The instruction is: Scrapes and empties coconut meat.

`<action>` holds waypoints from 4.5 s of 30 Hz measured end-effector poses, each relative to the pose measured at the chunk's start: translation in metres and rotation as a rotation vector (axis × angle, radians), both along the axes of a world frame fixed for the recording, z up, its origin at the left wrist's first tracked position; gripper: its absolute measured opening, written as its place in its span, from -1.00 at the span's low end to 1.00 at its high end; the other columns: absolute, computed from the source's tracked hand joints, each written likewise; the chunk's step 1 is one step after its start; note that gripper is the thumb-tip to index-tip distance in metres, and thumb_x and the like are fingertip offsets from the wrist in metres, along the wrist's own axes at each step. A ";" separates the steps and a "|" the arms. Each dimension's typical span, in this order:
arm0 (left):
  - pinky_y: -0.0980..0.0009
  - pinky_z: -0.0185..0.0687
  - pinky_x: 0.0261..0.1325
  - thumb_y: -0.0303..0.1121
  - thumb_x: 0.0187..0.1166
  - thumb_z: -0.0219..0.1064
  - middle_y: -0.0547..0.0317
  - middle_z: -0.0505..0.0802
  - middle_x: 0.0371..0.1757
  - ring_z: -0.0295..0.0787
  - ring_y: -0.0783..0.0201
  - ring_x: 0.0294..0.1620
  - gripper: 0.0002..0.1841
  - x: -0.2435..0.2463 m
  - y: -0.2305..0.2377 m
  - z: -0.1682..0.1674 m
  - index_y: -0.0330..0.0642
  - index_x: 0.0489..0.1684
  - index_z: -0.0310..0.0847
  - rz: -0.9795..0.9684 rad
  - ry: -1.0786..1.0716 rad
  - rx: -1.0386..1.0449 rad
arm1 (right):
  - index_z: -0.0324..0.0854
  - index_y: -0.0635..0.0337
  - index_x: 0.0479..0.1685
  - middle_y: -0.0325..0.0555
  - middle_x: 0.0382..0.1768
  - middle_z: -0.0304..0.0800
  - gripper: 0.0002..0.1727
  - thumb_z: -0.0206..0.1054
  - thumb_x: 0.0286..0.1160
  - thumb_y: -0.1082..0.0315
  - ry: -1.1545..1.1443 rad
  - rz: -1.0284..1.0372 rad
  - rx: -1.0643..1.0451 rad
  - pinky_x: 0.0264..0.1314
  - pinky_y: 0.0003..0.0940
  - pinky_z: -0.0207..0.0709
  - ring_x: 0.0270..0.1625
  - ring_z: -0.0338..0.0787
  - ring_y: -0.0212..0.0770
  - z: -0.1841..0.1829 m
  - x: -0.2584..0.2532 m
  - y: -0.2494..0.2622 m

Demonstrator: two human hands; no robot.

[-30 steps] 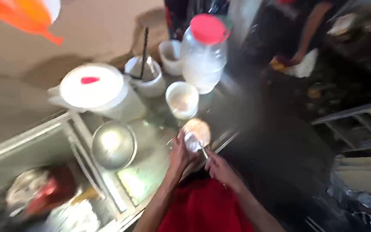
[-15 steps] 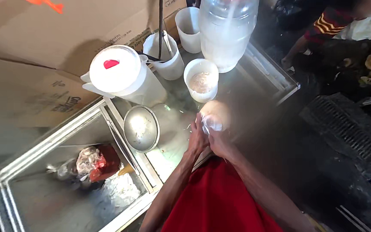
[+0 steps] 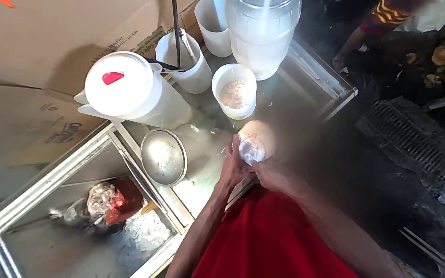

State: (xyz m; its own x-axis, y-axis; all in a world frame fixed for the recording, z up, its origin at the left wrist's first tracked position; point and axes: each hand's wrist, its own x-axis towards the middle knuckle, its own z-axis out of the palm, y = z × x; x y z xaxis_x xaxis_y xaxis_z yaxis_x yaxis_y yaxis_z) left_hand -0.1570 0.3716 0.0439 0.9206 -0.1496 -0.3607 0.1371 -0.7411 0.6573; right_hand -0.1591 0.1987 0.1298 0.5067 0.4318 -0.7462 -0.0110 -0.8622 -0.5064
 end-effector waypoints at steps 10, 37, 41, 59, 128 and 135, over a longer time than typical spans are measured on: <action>0.00 0.81 0.12 -0.14 0.09 0.71 -0.37 0.26 0.73 0.78 -0.16 0.20 0.33 0.010 0.004 0.008 -0.02 0.95 -0.29 -0.084 0.036 0.022 | 0.33 0.15 0.70 0.23 0.17 0.77 -0.49 -0.02 0.81 0.30 0.028 -0.167 0.023 0.35 0.20 0.59 0.28 0.77 0.20 0.001 0.003 0.018; 0.16 0.87 0.05 0.20 0.11 0.66 0.11 0.91 0.07 0.91 0.19 0.03 -0.26 -0.047 0.024 0.048 0.08 0.30 0.61 0.682 0.283 -1.438 | -0.02 0.01 0.78 -0.02 0.08 0.80 -0.08 0.48 0.47 0.13 0.307 -0.711 0.814 -0.65 -0.36 0.63 -0.62 0.67 -0.25 0.001 0.018 -0.055; 0.17 0.89 -0.11 0.05 -0.06 0.72 0.10 0.95 -0.19 0.94 0.21 -0.16 -0.46 -0.002 0.015 0.070 0.01 -0.10 0.80 0.781 0.177 -1.589 | -0.09 0.03 0.86 0.02 0.17 0.79 -0.02 0.45 0.53 0.03 0.058 -0.453 0.704 -0.52 -0.27 0.73 -0.50 0.77 -0.21 0.024 0.082 -0.040; 0.24 0.83 0.03 0.00 0.14 0.47 0.11 0.78 0.13 0.83 0.33 0.01 0.06 0.211 0.002 0.082 -0.24 0.74 -0.01 0.543 -0.367 -1.212 | 0.19 0.02 0.85 0.23 0.14 0.77 -0.40 -0.02 0.81 0.28 -0.583 -0.250 0.140 0.18 0.14 0.69 0.13 0.83 0.21 0.083 0.162 0.028; 0.27 0.61 0.41 -0.20 0.24 0.39 -0.16 0.49 0.63 0.59 0.24 0.46 0.03 0.217 -0.020 0.083 -0.25 0.85 -0.06 0.687 -0.757 -0.945 | 0.15 -0.26 0.88 0.17 0.16 0.76 -0.38 0.00 0.83 0.22 -0.698 -0.306 0.007 -0.02 0.14 0.73 0.02 0.85 0.20 0.101 0.168 0.023; 0.43 0.36 0.61 -0.06 0.06 0.56 -0.40 0.42 0.65 0.45 0.25 0.61 0.17 0.203 -0.021 0.078 -0.60 0.73 0.02 0.593 -0.978 -0.671 | 0.23 0.07 0.79 0.19 0.21 0.76 -0.43 0.03 0.79 0.30 -0.342 -0.312 0.098 0.26 0.18 0.66 0.26 0.79 0.18 0.113 0.165 0.033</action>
State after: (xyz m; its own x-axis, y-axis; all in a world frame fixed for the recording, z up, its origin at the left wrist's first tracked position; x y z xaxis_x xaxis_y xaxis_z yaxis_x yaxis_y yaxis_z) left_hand 0.0462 0.3505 0.1219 0.7442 0.4748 0.4698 -0.4114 -0.2282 0.8824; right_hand 0.0059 0.2318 0.2433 0.8332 0.2799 -0.4768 -0.0803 -0.7920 -0.6052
